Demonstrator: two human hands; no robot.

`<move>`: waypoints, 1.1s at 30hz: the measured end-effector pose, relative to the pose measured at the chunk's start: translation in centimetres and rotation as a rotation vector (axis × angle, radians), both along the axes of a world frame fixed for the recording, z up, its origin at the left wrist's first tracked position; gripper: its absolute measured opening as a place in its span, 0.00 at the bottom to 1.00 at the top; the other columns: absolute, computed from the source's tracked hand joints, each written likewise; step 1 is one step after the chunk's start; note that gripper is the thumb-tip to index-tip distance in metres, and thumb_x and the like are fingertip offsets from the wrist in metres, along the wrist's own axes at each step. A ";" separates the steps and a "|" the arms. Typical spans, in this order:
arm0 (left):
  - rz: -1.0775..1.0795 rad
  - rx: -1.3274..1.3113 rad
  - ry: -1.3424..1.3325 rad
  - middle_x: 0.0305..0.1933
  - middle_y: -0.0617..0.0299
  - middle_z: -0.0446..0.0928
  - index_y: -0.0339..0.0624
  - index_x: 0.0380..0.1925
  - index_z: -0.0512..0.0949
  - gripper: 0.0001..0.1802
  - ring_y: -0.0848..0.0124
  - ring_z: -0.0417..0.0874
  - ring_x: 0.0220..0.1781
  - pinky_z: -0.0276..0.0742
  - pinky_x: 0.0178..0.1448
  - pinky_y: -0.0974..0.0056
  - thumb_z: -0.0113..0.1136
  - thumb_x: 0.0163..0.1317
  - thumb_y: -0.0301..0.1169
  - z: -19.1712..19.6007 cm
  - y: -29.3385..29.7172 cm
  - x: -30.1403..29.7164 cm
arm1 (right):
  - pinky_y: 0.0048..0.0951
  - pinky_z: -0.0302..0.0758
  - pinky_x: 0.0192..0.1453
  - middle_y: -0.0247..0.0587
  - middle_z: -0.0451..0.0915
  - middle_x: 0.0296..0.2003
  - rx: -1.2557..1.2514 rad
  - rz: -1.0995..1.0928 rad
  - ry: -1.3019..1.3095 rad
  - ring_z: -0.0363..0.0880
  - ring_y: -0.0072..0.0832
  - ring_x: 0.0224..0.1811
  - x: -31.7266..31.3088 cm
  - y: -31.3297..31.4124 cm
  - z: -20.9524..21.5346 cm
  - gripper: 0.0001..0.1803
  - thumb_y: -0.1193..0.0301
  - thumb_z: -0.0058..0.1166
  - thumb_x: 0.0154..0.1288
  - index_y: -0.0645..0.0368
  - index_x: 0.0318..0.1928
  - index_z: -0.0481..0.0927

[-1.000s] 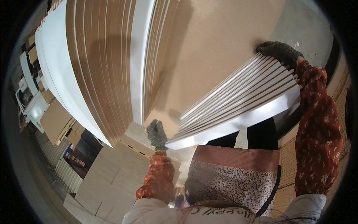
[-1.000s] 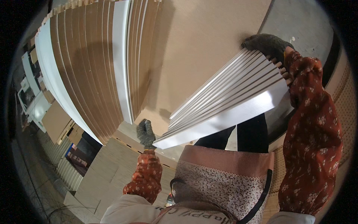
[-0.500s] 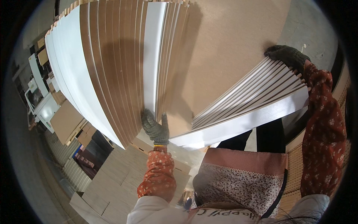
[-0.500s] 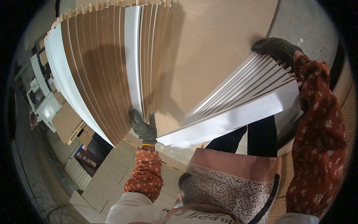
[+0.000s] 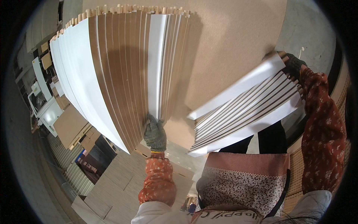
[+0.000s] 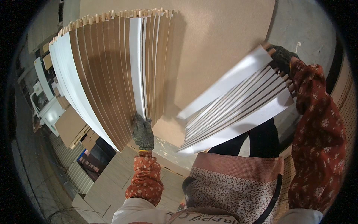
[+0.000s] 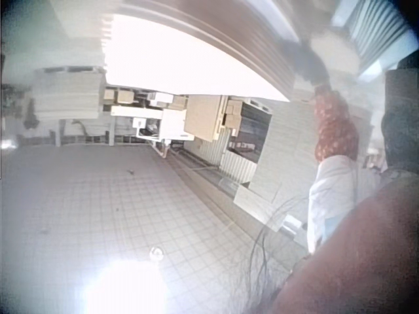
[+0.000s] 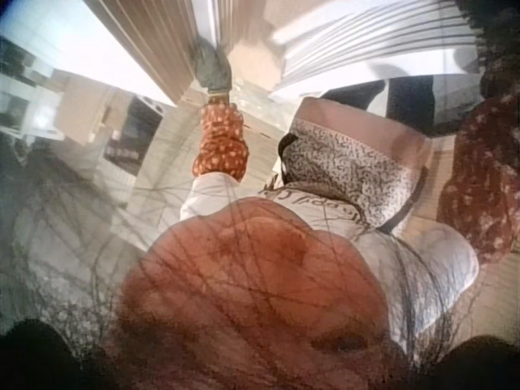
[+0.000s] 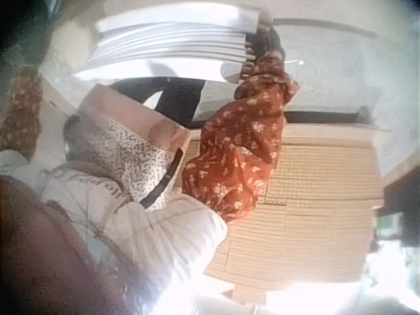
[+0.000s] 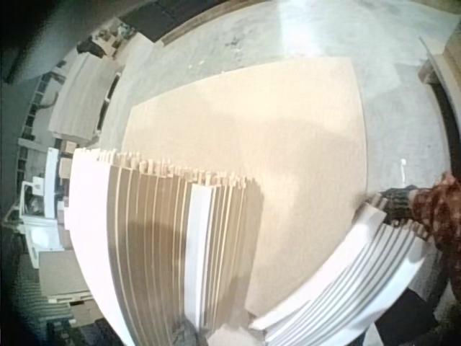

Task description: The person wipes white furniture parts with a cloth, stacks them together, and carries the stack across a warehouse floor.

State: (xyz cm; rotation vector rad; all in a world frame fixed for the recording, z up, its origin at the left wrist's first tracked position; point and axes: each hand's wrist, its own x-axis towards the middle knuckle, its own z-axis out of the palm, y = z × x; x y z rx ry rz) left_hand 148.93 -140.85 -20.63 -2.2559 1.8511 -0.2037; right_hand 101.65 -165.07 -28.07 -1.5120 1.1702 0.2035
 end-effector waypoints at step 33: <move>0.136 0.098 0.202 0.47 0.40 0.74 0.37 0.49 0.73 0.19 0.46 0.75 0.48 0.73 0.50 0.52 0.55 0.60 0.34 4.0 -3.3 -1.4 | 0.34 0.63 0.66 0.44 0.71 0.58 -0.080 0.181 0.136 0.67 0.33 0.62 -0.2 0.8 -4.2 0.19 0.69 0.42 0.68 0.57 0.58 0.72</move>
